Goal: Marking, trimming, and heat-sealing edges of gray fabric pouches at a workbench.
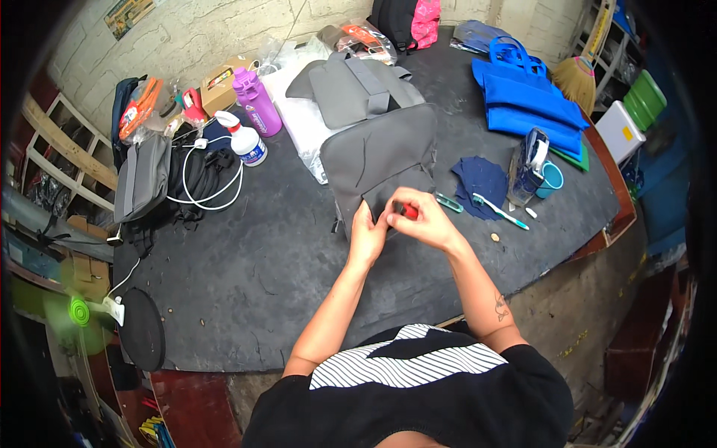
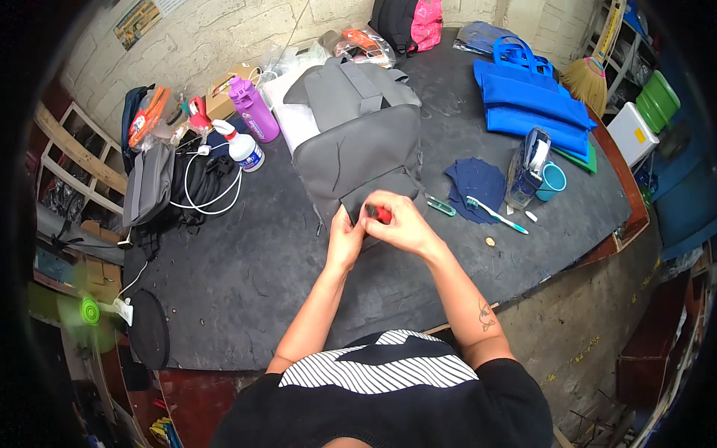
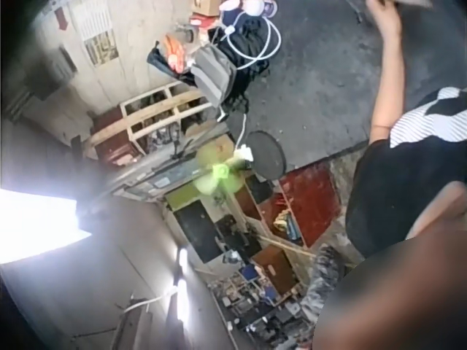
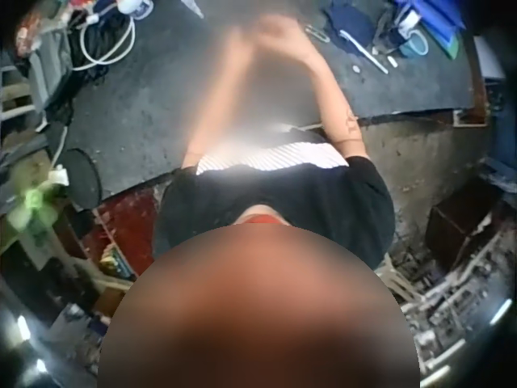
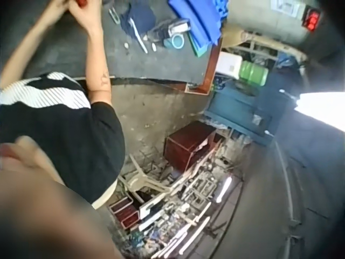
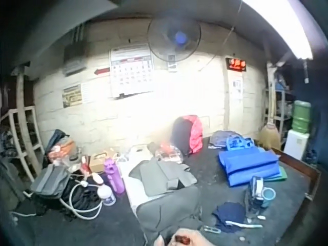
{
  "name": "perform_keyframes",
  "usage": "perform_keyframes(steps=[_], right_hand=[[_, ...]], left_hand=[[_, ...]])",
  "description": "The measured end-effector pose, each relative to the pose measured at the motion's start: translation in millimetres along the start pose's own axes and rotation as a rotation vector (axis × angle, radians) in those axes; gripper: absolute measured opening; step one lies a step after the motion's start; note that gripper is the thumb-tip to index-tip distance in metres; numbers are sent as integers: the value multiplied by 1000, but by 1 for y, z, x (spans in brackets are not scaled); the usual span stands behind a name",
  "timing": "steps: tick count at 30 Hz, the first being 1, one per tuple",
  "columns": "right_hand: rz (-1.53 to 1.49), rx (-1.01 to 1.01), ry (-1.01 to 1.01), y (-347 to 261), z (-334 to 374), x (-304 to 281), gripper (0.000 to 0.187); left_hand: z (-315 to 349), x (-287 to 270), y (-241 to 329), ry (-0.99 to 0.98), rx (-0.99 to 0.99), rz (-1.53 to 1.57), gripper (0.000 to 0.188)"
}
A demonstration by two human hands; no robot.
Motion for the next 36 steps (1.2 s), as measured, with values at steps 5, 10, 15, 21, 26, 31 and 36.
perform_keyframes(steps=[5,10,15,21,26,31,36], right_hand=[[289,70,488,-9,-4,1,26],[427,21,639,-8,-12,9,23],[482,-20,687,-2,-18,11,23],[467,-75,697,1,-19,11,22],[492,-79,687,0,-19,9,22],[151,-40,693,14,-22,-4,23],[-95,67,805,24,-18,-33,21]], left_hand=[[-1,1,2,-21,74,-117,36],[-3,1,-3,-16,77,-97,33],[-4,0,-1,-29,100,-113,35],[-5,-1,-1,-28,89,-156,33],[-5,-3,-8,-38,101,-141,33],[-5,-6,-8,-21,85,-133,37],[-4,-11,-3,-24,62,-86,34]])
Point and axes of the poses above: each hand's wrist, its own z-axis away from the middle knuckle, its own x-axis out of the palm, y = z × x, the point moved 2 cm from there along -z, towards the middle knuckle, and after that the axes turned 14 degrees about x, right-handed, at the moved point
